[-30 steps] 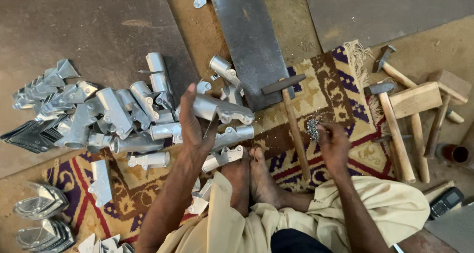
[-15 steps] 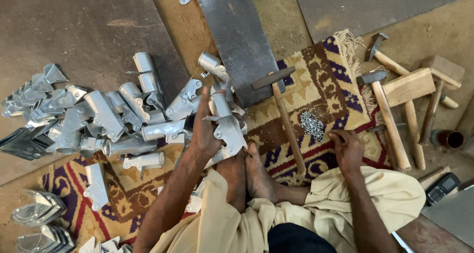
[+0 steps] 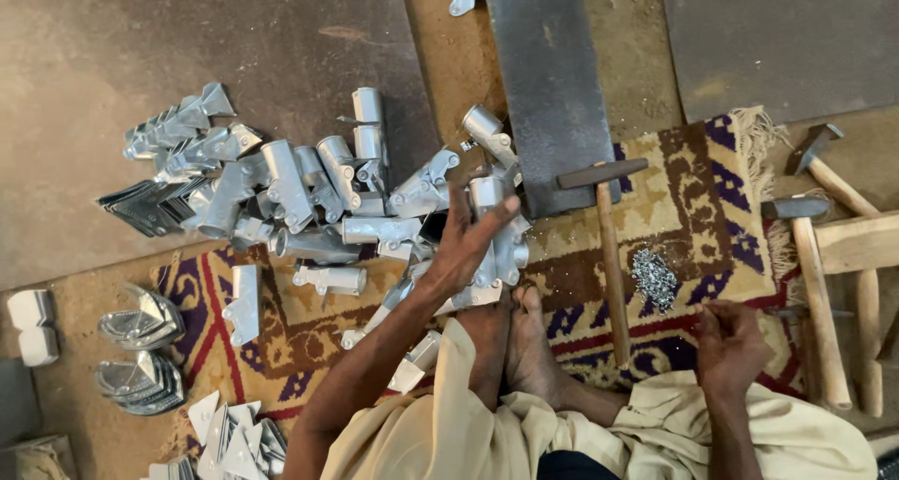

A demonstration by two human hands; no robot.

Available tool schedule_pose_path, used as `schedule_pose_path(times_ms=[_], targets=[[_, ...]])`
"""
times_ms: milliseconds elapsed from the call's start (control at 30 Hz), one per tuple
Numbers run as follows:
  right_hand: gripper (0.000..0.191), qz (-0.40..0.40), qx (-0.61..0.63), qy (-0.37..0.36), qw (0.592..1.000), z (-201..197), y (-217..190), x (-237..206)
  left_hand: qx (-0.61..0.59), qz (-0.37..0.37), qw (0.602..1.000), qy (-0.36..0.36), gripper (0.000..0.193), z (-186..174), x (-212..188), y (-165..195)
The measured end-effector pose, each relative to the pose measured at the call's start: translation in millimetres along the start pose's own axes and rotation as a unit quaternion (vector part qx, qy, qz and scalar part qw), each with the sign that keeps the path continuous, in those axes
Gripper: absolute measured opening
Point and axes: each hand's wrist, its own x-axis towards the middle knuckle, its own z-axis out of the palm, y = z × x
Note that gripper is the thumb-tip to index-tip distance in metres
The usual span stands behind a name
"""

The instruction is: The person sits on the floor and hammers nails into aluminum handle-like hardware components one at a time, holding each casting against a steel plate and driving a nail through it with a hammer, placing finished pieces aside.

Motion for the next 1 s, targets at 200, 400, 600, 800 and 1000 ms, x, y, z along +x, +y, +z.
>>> schedule_pose_path(times_ms=[200, 400, 600, 800, 1000], targets=[[0.051, -0.072, 0.187, -0.015, 0.980, 10, -110, 24, 0.077, 0.038, 0.996, 0.000, 0.082, 0, 3, -4], [0.059, -0.198, 0.189, -0.107, 0.956, 68, -201, 50, 0.063, 0.034, 0.997, -0.009, 0.085, -2, -2, 3], [0.070, -0.221, 0.120, -0.119, 0.961, 96, -226, 61, 0.049, 0.026, 0.998, 0.014, 0.080, -8, 2, -2], [0.069, -0.121, 0.188, -0.126, 0.966, 60, -212, 28, 0.029, 0.033, 0.999, -0.006, 0.093, -11, 11, -18], [0.056, -0.143, 0.077, -0.055, 0.985, 45, -165, 9, -0.037, -0.074, 0.995, 0.053, 0.083, -4, 24, -18]])
